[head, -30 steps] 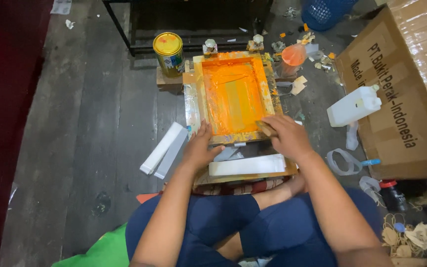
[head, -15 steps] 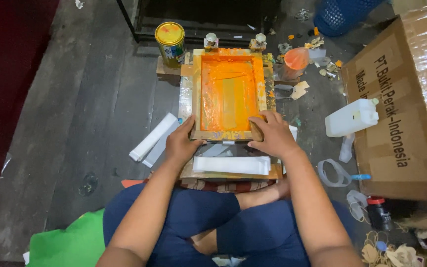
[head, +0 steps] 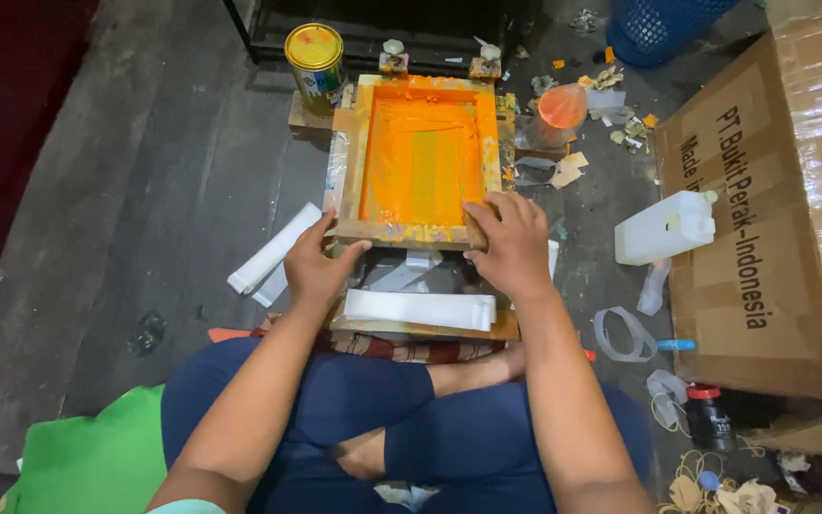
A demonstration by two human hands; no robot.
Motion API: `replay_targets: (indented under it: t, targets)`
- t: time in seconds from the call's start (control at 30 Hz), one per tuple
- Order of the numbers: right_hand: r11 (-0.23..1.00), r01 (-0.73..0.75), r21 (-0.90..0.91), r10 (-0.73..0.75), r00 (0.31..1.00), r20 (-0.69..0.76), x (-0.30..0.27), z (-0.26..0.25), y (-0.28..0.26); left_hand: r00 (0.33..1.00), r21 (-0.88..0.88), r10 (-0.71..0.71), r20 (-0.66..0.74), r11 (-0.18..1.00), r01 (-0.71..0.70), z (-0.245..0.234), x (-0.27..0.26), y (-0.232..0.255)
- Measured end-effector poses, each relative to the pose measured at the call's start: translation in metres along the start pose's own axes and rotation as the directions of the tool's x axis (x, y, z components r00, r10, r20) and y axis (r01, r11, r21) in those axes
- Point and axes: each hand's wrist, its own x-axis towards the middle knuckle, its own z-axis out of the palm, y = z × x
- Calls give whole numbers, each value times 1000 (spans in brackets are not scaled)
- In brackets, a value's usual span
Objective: The person uses a squeegee to spread orange ink across a screen printing frame. They then pick up a white plastic strip, place it on the frame, and press it down. This process is repeated with several strips.
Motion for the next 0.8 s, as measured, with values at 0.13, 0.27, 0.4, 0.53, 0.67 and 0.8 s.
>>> replay_targets:
  t: [0.13, 0.27, 0.4, 0.53, 0.67, 0.8]
  targets:
    - [999, 35, 4, -33, 980, -195, -4, 1, 4, 1000, 217, 9, -21, 976, -4, 10, -2, -21]
    - [998, 59, 1, -54, 923, -381, -2, 3, 8, 972, 279, 106, 209, 947, -163, 8, -8, -13]
    - [999, 39, 5, -32, 875, -483, 4, -4, 3, 771, 155, 412, 486, 828, -539, 14, -14, -14]
    - [1000, 25, 9, -17, 862, -507, 4, -2, 2, 637, 119, 468, 612, 743, -659, 13, -21, 13]
    - [1000, -2, 14, 9, 878, -479, 4, -3, 1, 555, 161, 376, 742, 704, -692, 14, -30, 25]
    - [999, -39, 34, 50, 894, -445, 3, -6, -3, 530, 199, 316, 787, 684, -702, 16, -32, 24]
